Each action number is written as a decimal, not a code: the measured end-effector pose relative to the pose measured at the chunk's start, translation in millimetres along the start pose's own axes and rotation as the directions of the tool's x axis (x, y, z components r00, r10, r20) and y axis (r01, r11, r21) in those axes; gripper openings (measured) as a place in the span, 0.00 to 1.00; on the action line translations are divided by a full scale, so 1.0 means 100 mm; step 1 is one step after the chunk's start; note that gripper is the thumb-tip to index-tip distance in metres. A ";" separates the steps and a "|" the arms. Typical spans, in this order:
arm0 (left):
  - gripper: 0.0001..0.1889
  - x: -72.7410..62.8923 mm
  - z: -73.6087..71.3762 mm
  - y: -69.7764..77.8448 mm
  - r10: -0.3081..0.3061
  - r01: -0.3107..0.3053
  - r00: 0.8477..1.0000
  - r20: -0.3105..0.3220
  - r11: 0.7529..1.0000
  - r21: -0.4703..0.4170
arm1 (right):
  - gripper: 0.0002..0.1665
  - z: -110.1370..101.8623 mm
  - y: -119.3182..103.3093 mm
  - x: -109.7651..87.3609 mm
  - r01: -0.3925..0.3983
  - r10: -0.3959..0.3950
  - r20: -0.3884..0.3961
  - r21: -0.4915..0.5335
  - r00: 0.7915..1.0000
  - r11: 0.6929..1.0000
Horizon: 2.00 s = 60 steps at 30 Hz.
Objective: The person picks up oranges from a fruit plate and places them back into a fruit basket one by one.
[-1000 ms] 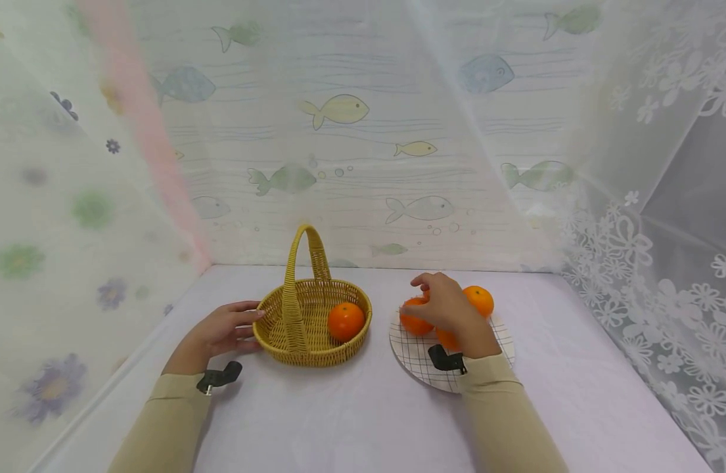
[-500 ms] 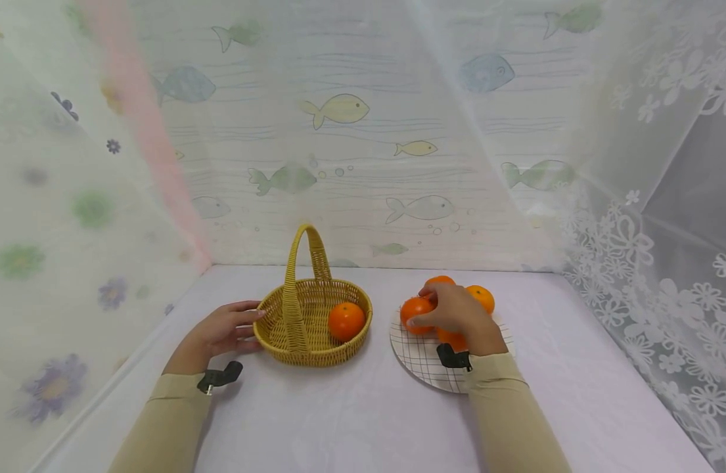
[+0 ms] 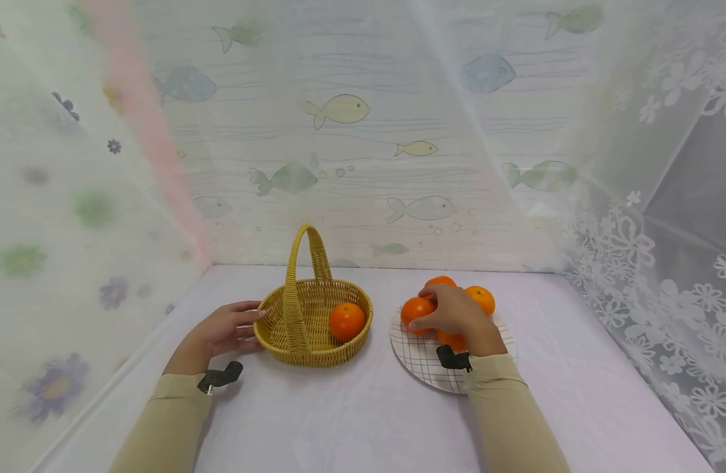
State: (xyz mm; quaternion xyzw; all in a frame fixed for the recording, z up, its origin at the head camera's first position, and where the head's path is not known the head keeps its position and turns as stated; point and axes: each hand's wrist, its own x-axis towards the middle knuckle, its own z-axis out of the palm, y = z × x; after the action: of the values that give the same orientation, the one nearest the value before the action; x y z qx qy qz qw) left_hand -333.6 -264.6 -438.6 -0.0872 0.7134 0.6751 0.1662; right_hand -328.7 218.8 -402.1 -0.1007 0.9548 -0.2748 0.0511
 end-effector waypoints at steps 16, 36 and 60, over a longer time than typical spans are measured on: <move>0.35 -0.02 -0.01 -0.02 0.016 -0.016 1.000 0.004 1.000 -0.001 | 0.47 -0.07 -0.05 -0.02 0.027 -0.023 -0.059 0.065 0.998 0.998; 0.35 -0.01 -0.01 -0.02 0.018 -0.017 1.000 0.008 1.000 -0.008 | 0.47 -0.02 -0.11 0.01 0.064 -0.027 -0.223 0.163 0.974 0.985; 0.36 -0.03 -0.01 -0.01 0.035 -0.035 0.999 0.037 0.999 0.003 | 0.60 0.06 -0.30 0.03 0.168 -0.088 -0.298 0.256 0.950 0.952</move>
State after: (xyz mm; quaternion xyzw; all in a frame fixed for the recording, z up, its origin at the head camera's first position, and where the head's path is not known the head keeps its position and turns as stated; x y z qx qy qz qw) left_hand -330.2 -265.6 -438.4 -0.0620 0.7130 0.6780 0.1677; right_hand -325.4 190.4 -391.7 -0.1145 0.8955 -0.4204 -0.0905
